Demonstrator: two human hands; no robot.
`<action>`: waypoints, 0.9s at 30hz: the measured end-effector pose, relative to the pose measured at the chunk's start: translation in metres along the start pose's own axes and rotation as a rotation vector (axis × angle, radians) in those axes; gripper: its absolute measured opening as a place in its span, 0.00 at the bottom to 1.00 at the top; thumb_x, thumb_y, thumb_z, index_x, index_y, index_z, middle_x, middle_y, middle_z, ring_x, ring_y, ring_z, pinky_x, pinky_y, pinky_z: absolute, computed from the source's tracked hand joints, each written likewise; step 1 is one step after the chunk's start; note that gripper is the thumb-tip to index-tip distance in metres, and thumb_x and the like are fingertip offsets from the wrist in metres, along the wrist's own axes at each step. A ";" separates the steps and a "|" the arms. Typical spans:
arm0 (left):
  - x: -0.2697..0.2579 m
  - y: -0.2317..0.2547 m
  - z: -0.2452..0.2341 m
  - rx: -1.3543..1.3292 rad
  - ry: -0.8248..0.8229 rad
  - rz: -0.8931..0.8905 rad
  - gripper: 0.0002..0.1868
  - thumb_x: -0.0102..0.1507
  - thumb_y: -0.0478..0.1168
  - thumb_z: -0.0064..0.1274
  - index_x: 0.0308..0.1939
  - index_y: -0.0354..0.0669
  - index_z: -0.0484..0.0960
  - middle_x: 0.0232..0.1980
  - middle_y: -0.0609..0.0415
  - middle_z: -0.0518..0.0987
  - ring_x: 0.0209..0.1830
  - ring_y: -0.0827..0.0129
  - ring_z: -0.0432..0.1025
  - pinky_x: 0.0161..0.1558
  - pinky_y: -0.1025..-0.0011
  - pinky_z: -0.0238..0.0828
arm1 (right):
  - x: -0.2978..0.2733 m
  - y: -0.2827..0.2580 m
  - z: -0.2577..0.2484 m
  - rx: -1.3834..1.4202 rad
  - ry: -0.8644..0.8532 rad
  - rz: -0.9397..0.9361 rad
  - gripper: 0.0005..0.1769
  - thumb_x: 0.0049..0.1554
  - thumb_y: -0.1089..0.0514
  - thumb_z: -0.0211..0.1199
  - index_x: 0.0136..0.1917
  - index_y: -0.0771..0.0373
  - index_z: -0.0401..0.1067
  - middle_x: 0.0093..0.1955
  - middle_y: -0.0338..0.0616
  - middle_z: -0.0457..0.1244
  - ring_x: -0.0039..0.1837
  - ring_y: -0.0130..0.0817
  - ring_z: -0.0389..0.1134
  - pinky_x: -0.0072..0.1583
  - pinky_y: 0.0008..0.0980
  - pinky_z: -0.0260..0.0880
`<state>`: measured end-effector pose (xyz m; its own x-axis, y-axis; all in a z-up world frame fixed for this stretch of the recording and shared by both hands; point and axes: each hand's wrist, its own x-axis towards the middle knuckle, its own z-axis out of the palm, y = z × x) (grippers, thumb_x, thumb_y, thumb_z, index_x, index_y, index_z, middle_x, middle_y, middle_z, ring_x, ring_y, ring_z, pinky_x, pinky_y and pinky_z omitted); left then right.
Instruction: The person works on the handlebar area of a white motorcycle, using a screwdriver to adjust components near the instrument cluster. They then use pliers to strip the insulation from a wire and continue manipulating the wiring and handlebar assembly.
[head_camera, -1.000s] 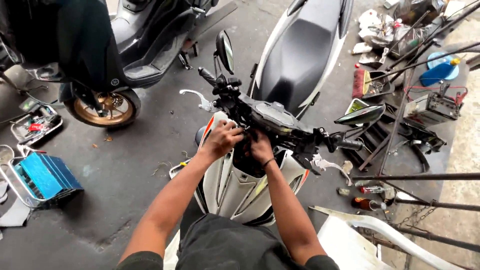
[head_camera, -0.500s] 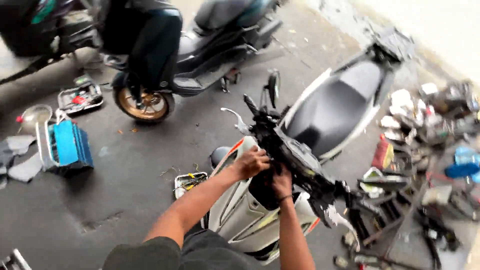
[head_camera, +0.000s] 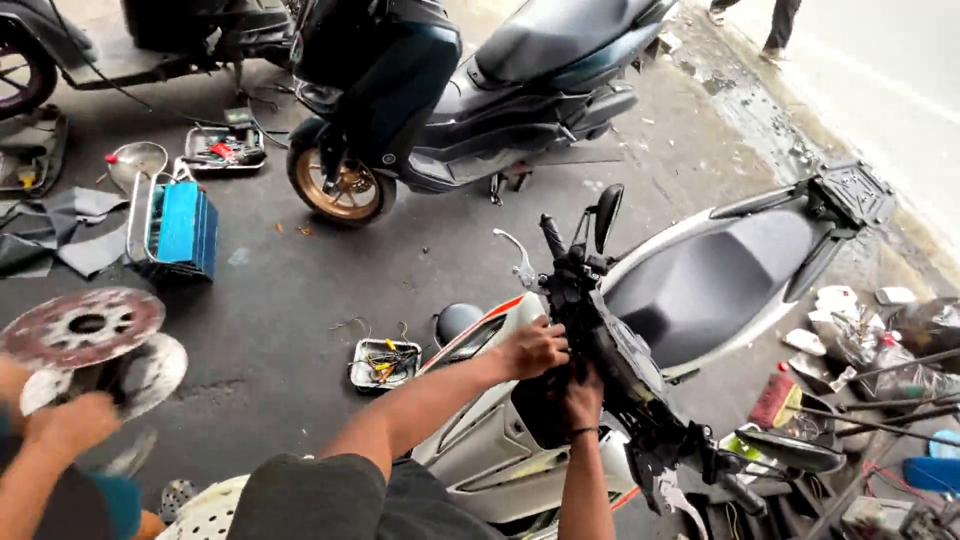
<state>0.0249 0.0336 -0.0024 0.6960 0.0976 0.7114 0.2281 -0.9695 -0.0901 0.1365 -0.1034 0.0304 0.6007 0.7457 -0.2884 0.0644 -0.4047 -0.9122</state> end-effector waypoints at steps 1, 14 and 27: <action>0.003 0.002 0.001 0.001 -0.002 0.007 0.10 0.59 0.38 0.56 0.26 0.62 0.75 0.30 0.65 0.67 0.41 0.64 0.66 0.49 0.60 0.65 | -0.002 -0.002 0.000 0.007 0.003 -0.001 0.17 0.73 0.54 0.54 0.68 0.63 0.75 0.33 0.59 0.73 0.30 0.45 0.76 0.31 0.39 0.76; 0.008 0.011 -0.011 -0.010 -0.069 -0.012 0.06 0.61 0.40 0.51 0.31 0.62 0.76 0.30 0.63 0.70 0.40 0.63 0.65 0.47 0.58 0.64 | -0.016 -0.009 0.005 0.090 0.028 -0.024 0.18 0.74 0.56 0.52 0.69 0.68 0.74 0.31 0.58 0.71 0.30 0.45 0.75 0.30 0.34 0.72; 0.014 0.005 -0.028 0.108 -0.128 0.069 0.08 0.58 0.35 0.59 0.31 0.58 0.78 0.29 0.60 0.71 0.36 0.63 0.65 0.44 0.57 0.66 | -0.023 -0.026 0.005 0.053 0.018 -0.077 0.18 0.72 0.59 0.51 0.68 0.69 0.76 0.28 0.56 0.71 0.31 0.47 0.76 0.37 0.42 0.78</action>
<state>0.0169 0.0240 0.0266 0.7918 0.0662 0.6072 0.2437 -0.9458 -0.2146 0.1172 -0.1075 0.0594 0.6096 0.7638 -0.2120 0.0689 -0.3174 -0.9458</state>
